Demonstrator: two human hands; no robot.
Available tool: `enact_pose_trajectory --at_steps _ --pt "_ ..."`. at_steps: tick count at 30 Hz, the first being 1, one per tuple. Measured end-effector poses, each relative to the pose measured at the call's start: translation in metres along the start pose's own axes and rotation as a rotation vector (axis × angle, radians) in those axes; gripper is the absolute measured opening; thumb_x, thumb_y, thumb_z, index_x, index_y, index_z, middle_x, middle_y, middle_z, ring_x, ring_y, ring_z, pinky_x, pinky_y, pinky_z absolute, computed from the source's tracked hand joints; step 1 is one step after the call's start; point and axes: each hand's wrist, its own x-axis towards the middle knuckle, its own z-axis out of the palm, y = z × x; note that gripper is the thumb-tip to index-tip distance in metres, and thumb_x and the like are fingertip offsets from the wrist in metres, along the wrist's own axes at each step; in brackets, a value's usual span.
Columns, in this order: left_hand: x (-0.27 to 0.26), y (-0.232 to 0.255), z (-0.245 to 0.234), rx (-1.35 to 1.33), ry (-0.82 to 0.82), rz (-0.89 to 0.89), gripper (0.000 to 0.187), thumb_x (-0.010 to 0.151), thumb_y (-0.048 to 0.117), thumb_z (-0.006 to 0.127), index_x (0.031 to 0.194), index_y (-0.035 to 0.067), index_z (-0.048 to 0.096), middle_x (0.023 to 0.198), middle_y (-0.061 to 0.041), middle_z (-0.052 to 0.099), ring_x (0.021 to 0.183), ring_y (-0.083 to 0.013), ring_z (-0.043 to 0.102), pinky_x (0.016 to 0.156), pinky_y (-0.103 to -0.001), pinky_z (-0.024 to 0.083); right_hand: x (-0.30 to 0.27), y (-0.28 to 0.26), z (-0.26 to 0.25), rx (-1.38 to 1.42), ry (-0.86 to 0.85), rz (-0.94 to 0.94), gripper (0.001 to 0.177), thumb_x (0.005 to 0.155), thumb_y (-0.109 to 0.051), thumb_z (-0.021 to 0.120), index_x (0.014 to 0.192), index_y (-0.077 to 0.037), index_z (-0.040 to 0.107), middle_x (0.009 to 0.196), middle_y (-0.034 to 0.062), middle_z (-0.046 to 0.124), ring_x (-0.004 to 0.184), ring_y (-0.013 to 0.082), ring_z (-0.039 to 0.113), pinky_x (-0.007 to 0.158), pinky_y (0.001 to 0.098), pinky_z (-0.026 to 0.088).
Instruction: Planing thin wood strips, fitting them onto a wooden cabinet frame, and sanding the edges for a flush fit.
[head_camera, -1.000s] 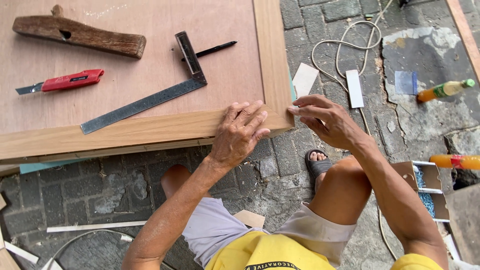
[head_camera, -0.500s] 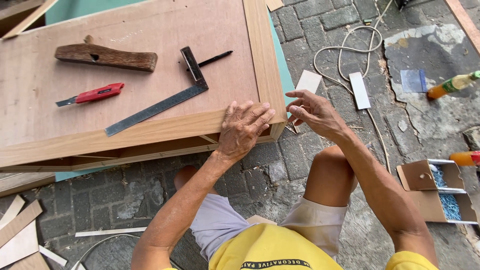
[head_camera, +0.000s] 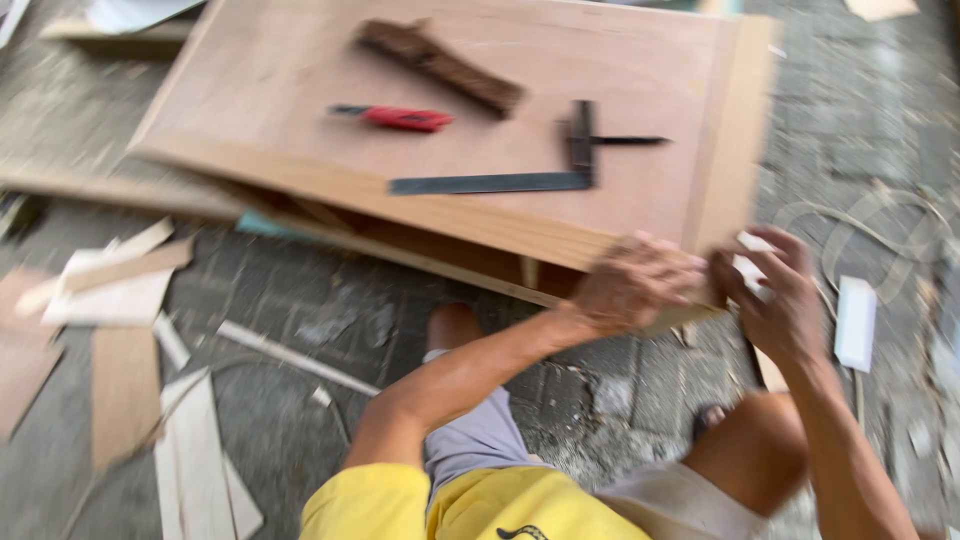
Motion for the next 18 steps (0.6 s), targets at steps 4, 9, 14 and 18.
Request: enact_pose_trajectory --at_steps 4,9,14,18 --pt "-0.005 -0.007 0.030 -0.074 -0.037 -0.070 0.056 0.095 0.052 0.059 0.131 0.009 0.064 0.134 -0.009 0.070 0.123 -0.0298 0.070 0.116 -0.050 0.050 -0.012 0.005 0.002 -0.440 0.057 -0.424 0.017 0.105 -0.015 0.069 0.117 -0.006 0.077 0.141 0.0149 0.070 0.134 0.0380 0.063 0.119 0.0484 0.043" --pt "-0.010 -0.024 0.067 -0.188 -0.146 -0.070 0.055 0.098 0.051 0.050 0.132 0.010 0.063 0.139 -0.013 0.067 0.127 -0.0280 0.070 0.118 -0.052 0.050 -0.029 0.021 0.008 -0.815 0.106 -0.514 0.042 0.098 -0.042 0.076 0.125 -0.010 0.082 0.142 0.0064 0.079 0.143 0.0302 0.071 0.125 0.0410 0.053" --pt "-0.060 -0.074 -0.061 -0.314 0.186 -0.060 0.038 0.101 0.038 0.053 0.108 0.009 0.075 0.123 -0.012 0.073 0.109 -0.0274 0.076 0.114 -0.052 0.053 -0.030 0.049 0.019 -0.671 0.172 -0.596 0.031 0.107 -0.017 0.085 0.126 0.007 0.083 0.138 0.0240 0.081 0.137 0.0398 0.076 0.128 0.0466 0.058" --pt "-0.135 -0.174 -0.215 0.045 0.401 -0.213 0.025 0.097 0.039 0.065 0.093 0.017 0.077 0.103 -0.002 0.074 0.106 -0.0239 0.068 0.095 -0.039 0.059 -0.010 0.157 0.041 -0.179 0.165 -0.686 0.029 0.103 0.029 0.079 0.128 0.030 0.065 0.138 0.0468 0.064 0.135 0.0589 0.061 0.134 0.0679 0.048"
